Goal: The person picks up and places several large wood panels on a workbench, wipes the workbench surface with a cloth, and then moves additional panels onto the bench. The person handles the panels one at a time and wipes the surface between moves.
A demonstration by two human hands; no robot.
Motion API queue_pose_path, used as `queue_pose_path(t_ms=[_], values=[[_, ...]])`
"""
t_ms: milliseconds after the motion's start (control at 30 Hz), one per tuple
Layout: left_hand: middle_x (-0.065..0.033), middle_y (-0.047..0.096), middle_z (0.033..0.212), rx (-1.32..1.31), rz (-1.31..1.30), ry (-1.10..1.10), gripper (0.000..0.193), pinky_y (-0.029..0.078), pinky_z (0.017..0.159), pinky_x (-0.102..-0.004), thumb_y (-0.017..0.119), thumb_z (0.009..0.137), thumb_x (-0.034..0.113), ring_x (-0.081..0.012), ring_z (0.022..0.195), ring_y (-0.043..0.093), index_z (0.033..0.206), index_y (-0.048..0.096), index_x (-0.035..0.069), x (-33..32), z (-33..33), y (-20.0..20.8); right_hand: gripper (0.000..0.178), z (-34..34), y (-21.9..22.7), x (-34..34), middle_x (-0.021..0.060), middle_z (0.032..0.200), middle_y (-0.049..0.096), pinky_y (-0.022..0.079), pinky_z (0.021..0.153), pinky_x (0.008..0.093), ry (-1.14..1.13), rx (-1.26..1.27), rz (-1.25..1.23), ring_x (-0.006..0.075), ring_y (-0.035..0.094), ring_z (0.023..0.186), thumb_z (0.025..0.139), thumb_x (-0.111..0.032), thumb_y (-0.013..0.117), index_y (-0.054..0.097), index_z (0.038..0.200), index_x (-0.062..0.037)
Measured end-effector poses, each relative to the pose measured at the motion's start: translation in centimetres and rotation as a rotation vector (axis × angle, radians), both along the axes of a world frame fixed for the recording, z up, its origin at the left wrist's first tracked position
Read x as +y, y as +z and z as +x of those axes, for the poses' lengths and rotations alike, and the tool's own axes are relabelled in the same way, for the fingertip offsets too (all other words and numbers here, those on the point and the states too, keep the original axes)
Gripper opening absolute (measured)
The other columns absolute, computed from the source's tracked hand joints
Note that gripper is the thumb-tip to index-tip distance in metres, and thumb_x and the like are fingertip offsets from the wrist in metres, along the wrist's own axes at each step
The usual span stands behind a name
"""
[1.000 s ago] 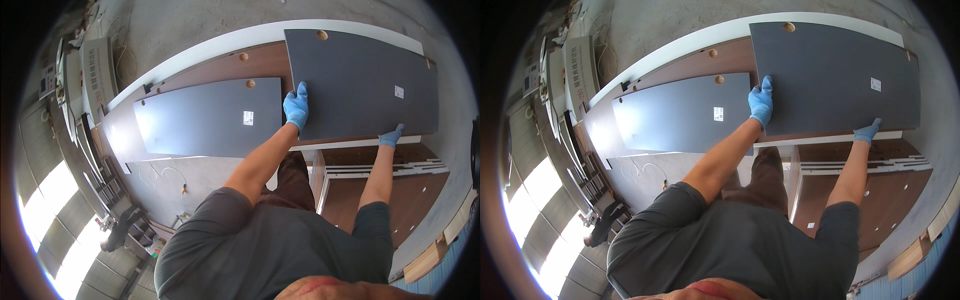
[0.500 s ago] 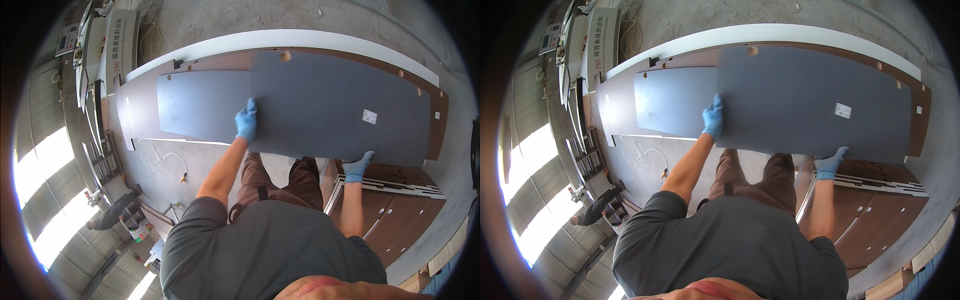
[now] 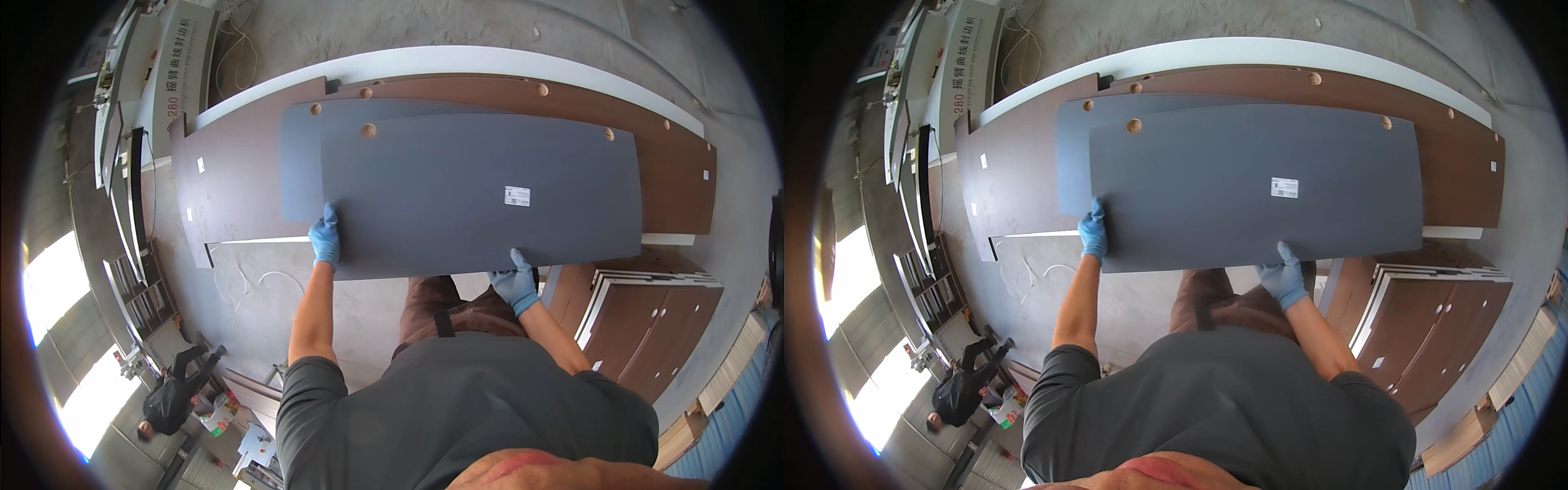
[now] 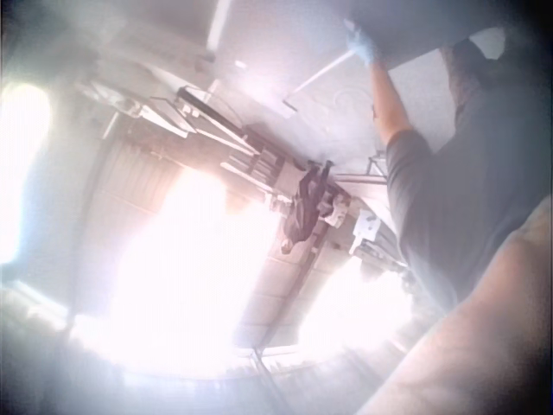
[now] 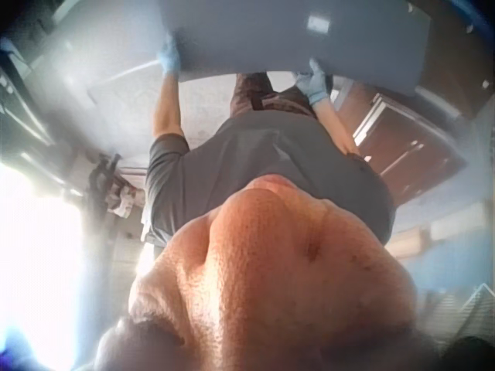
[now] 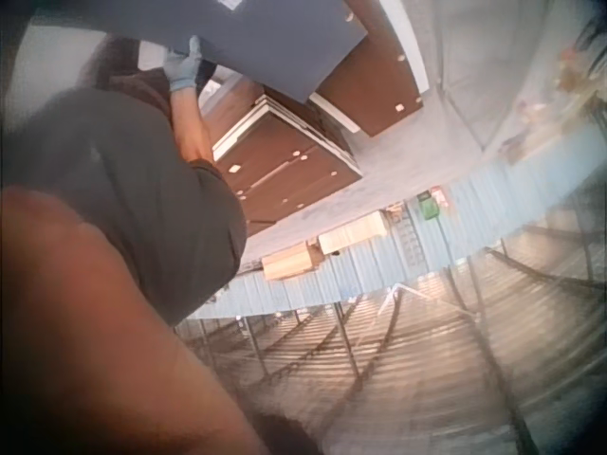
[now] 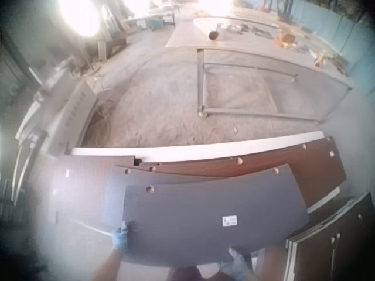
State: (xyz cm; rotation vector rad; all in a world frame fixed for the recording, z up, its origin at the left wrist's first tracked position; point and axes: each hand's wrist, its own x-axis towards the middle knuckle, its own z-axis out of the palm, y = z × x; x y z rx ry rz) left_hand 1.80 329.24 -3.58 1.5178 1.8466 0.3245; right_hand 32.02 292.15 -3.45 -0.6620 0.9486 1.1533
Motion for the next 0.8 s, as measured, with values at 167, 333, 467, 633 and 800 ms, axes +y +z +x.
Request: queue_pose_path(t_ms=[167,333,467,633,800], values=[[-0.0131,0.060,0.068,0.079,0.015,-0.060,0.088,0.048,0.072,-0.0467,0.060,0.095,0.078,-0.0224,0.070,0.047,0.084,0.072,-0.008,7.7,-8.8,-1.4,0.011,-8.8,-0.4,6.4,-0.0012,0.109,0.071,0.043,0.122,0.0503,0.147,0.060,0.075,0.0203,0.065,0.115,0.097,-0.017,0.073,0.069,0.108,-0.0160],[-0.0249,0.065,0.073,0.173,0.087,-0.138,0.094,0.048,0.075,-0.0509,0.054,0.095,0.081,-0.0279,0.069,0.053,0.089,0.074,-0.011,14.2,-13.9,-4.2,0.019,-14.7,-2.1,10.8,0.0020,0.127,0.071,0.037,0.127,0.0546,0.191,0.180,0.120,0.0281,0.059,0.133,0.103,-0.019,0.067,0.067,0.121,-0.0132],[-0.0306,0.073,0.091,0.377,0.022,-0.203,0.089,0.051,0.083,-0.0557,0.046,0.097,0.081,-0.0500,0.087,0.068,0.096,0.079,-0.001,18.3,-15.1,-6.4,0.022,-17.4,-4.3,13.8,-0.0035,0.134,0.068,0.037,0.126,0.0560,0.259,0.175,0.059,0.0256,0.057,0.136,0.103,-0.023,0.070,0.068,0.124,-0.0174],[-0.0243,0.075,0.088,0.660,0.177,-0.358,0.078,0.054,0.078,-0.0543,0.043,0.102,0.074,-0.0454,0.087,0.071,0.081,0.076,0.007,20.5,-13.6,-8.4,0.033,-17.5,-6.8,15.7,0.0101,0.140,0.063,0.043,0.121,0.0509,0.416,0.200,-0.015,0.0290,0.056,0.138,0.106,-0.027,0.067,0.060,0.135,-0.0122],[-0.0209,0.073,0.080,0.683,0.505,-0.323,0.052,0.053,0.067,-0.0551,0.059,0.102,0.051,-0.0433,0.074,0.069,0.076,0.072,0.007,22.0,-14.9,-7.4,0.034,-10.3,-7.9,11.7,0.0194,0.120,0.070,0.057,0.101,0.0420,1.000,0.109,0.238,0.0294,0.070,0.115,0.107,-0.028,0.066,0.065,0.129,-0.0024]])
